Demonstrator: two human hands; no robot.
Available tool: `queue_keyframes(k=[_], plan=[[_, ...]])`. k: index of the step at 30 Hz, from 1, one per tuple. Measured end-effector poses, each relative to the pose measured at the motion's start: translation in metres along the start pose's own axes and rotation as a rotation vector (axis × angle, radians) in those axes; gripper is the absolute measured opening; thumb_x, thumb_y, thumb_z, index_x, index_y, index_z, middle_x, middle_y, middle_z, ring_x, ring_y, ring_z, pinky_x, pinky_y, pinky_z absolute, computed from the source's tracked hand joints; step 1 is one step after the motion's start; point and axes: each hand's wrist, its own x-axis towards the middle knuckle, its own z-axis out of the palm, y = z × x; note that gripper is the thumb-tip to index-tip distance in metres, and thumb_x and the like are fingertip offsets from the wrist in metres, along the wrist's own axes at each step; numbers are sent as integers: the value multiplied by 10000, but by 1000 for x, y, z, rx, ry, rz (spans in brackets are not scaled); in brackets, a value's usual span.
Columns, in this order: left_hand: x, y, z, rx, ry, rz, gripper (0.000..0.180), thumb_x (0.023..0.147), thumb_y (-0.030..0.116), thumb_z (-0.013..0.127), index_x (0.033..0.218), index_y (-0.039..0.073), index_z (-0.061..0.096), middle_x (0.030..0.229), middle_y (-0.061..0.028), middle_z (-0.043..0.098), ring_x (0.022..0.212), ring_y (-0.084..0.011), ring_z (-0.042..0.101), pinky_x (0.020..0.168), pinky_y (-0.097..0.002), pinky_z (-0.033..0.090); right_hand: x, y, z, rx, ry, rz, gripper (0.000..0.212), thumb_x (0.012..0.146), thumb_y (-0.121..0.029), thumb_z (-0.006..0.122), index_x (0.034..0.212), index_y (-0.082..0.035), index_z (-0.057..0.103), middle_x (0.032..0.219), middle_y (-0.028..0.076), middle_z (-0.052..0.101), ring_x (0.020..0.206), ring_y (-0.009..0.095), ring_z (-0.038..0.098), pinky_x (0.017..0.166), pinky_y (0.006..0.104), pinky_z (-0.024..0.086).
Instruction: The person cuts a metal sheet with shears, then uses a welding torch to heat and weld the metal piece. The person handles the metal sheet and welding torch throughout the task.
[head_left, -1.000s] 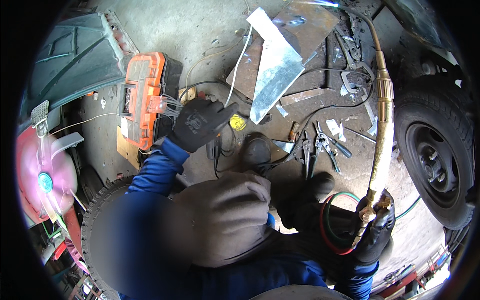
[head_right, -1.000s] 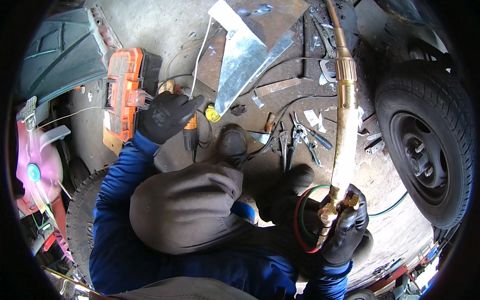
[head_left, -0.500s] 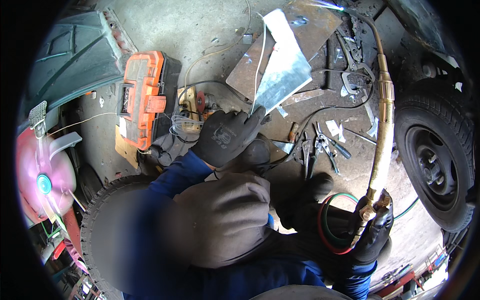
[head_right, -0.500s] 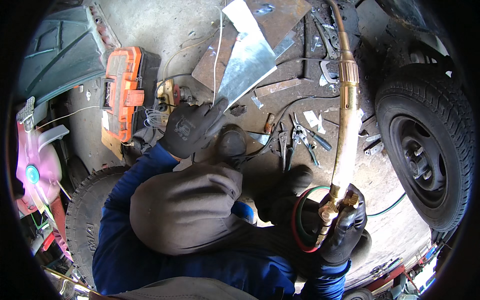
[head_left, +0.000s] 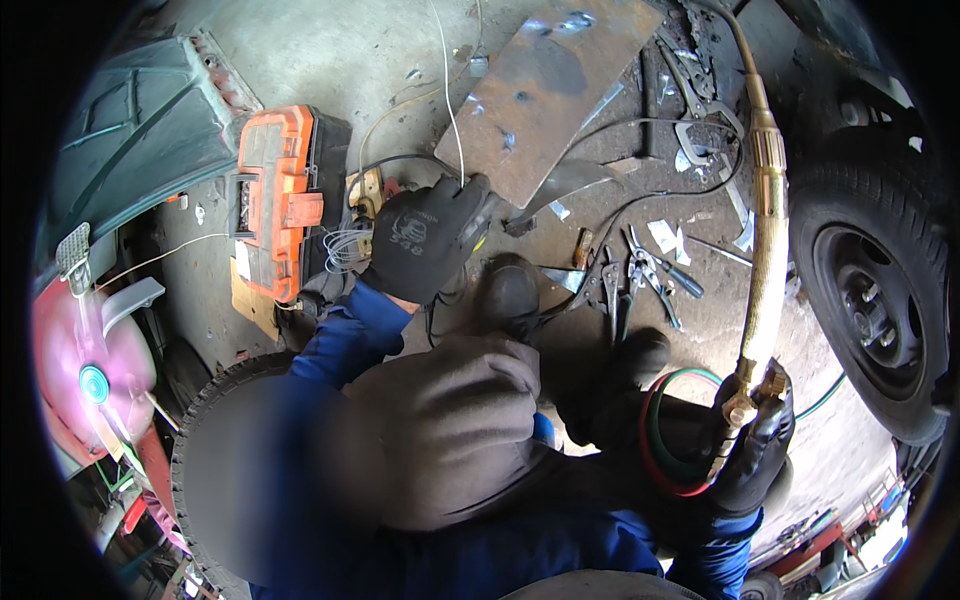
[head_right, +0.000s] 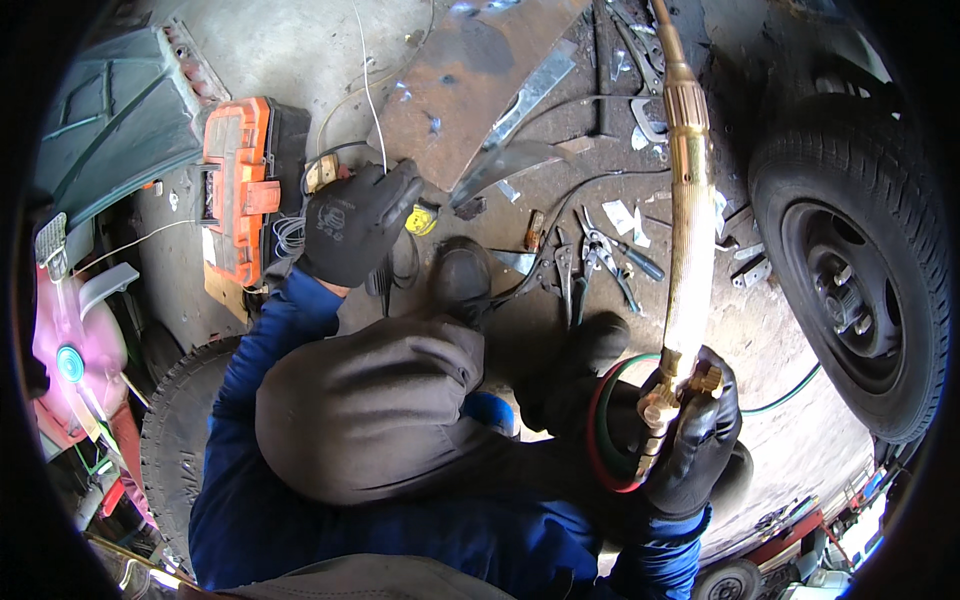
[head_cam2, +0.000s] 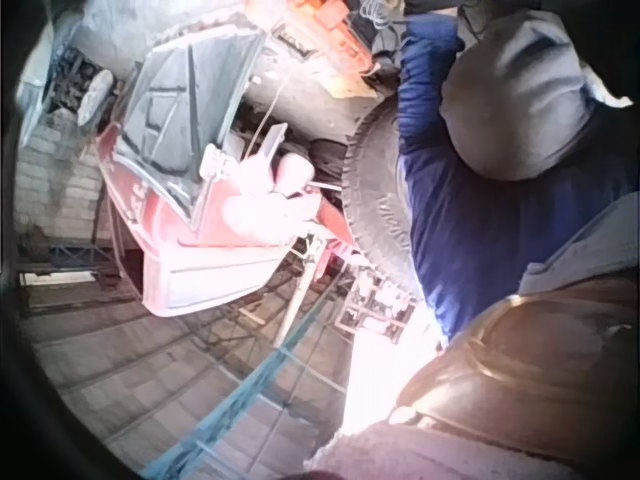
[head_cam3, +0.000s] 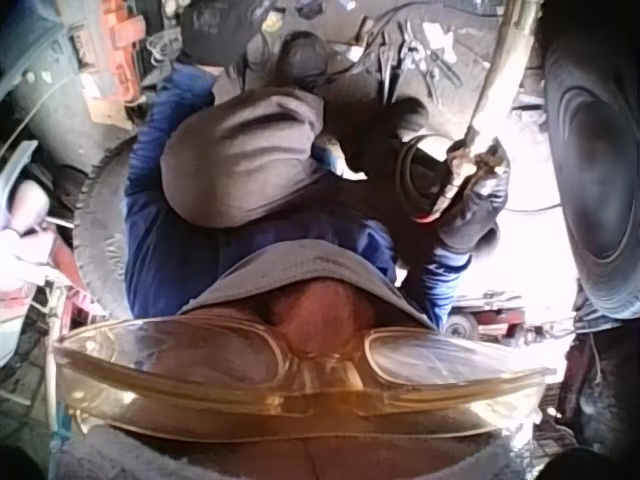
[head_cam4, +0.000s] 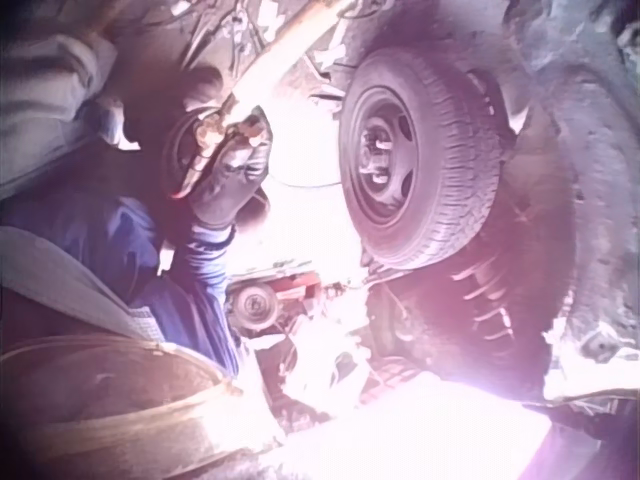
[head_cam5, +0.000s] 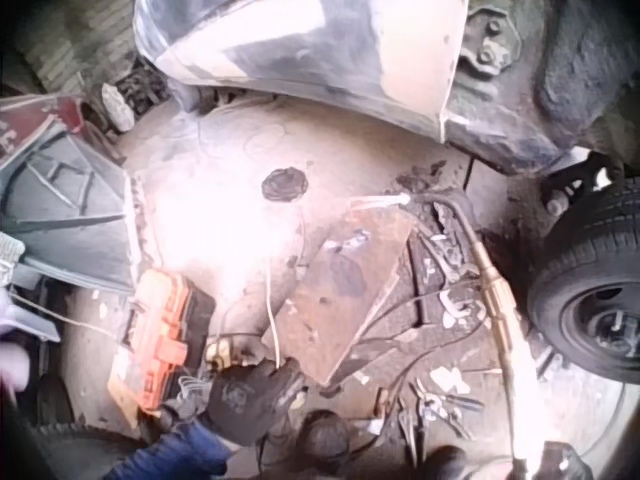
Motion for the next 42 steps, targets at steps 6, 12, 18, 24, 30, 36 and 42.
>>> queue_keyframes(k=[6,12,18,24,30,36,42], plan=[[-11,17,-3,83,-251,326,329,950,226,687,1268,157,740,1179,-88,690,748,-246,638,644,-412,522,1,2,-7,-42,59,-16,743,1107,-648,416,1375,35,537,810,26,575,546,74,472,498,220,361],[-31,34,66,15,-342,561,491,961,254,587,1422,90,616,1160,-111,646,789,-236,665,655,-406,522,-2,1,-11,-24,115,-40,690,1110,-615,437,1341,27,542,842,63,602,514,91,469,483,247,382],[-28,33,173,310,-293,309,499,961,159,572,1442,27,552,1401,-215,640,708,-247,731,609,-412,568,-11,8,-19,24,125,2,681,1081,-584,549,1402,16,522,937,102,638,561,111,522,518,253,441],[-18,12,217,443,-388,147,591,1032,326,588,1544,48,489,1531,-201,568,832,-284,748,651,-428,589,-16,11,-30,218,85,65,821,1037,-654,575,1443,57,519,940,123,679,699,132,632,616,242,513],[-2,10,219,313,-238,173,451,961,129,571,1405,53,585,1324,-178,680,696,-280,743,606,-431,582,-20,11,-32,203,105,38,829,1028,-653,595,1437,64,519,926,123,679,702,136,640,621,250,520],[-2,53,156,116,-255,183,403,971,241,581,1331,66,626,1058,-139,730,709,-309,722,618,-471,544,-32,13,-34,273,145,30,832,1027,-666,588,1427,61,524,895,108,674,701,132,643,611,251,519],[2,76,60,-338,-227,232,257,972,241,685,1189,104,690,957,-128,717,767,-314,720,681,-451,568,-44,16,-43,153,129,-51,859,1004,-713,581,1408,45,541,912,108,676,676,129,635,581,240,505]])
